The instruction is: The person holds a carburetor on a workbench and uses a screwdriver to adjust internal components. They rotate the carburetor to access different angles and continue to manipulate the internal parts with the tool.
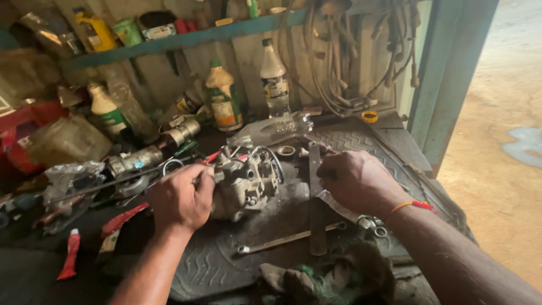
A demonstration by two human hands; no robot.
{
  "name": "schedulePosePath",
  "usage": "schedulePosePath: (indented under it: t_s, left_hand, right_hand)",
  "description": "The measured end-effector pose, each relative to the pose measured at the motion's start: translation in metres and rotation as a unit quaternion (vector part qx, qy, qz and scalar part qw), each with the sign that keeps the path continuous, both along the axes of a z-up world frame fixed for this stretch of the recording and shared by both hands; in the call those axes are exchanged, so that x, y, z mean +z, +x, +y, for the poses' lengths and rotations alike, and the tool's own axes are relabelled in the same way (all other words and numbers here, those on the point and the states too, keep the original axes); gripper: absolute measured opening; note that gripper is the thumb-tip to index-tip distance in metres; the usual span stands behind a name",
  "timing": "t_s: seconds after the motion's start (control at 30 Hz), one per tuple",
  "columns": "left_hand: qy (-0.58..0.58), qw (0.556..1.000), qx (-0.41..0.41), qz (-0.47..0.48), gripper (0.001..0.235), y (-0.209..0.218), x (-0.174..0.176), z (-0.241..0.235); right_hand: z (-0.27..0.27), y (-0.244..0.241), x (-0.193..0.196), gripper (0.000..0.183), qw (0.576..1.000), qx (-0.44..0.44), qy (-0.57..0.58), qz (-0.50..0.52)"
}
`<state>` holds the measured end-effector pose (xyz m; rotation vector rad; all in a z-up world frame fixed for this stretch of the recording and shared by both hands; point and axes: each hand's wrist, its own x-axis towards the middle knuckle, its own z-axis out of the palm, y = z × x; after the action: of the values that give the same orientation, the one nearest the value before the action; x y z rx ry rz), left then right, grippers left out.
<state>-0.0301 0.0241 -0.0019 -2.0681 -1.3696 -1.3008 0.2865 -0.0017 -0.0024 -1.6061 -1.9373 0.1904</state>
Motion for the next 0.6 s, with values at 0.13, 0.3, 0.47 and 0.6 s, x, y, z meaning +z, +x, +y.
schedulePosePath:
  t_s: [0.13,0.3,0.47,0.6]
  left_hand:
    - [-0.114,0.989,0.088,-0.012,0.036,-0.006,0.013,0.021]
    - [-0.192,0.980,0.022,-0.042,0.039,-0.026,0.029,0.066]
    - [-0.235,0.967,0.026,-0.096,0.048,-0.045,0.027,0.101]
    - [-0.217,0.961,-0.017,-0.168,0.042,-0.050,0.031,0.113]
  right_hand:
    - [-0.001,-0.004,0.001,0.022,1.000,-0.004,0.003,-0.021]
    - [-0.002,-0.006,0.005,0.026,0.999,0.009,-0.021,-0.028]
    - [-0.001,-0.011,0.008,0.029,0.996,0.002,-0.072,-0.045]
    - [-0.001,-0.016,0.012,0.027,0.994,-0.005,-0.099,-0.045]
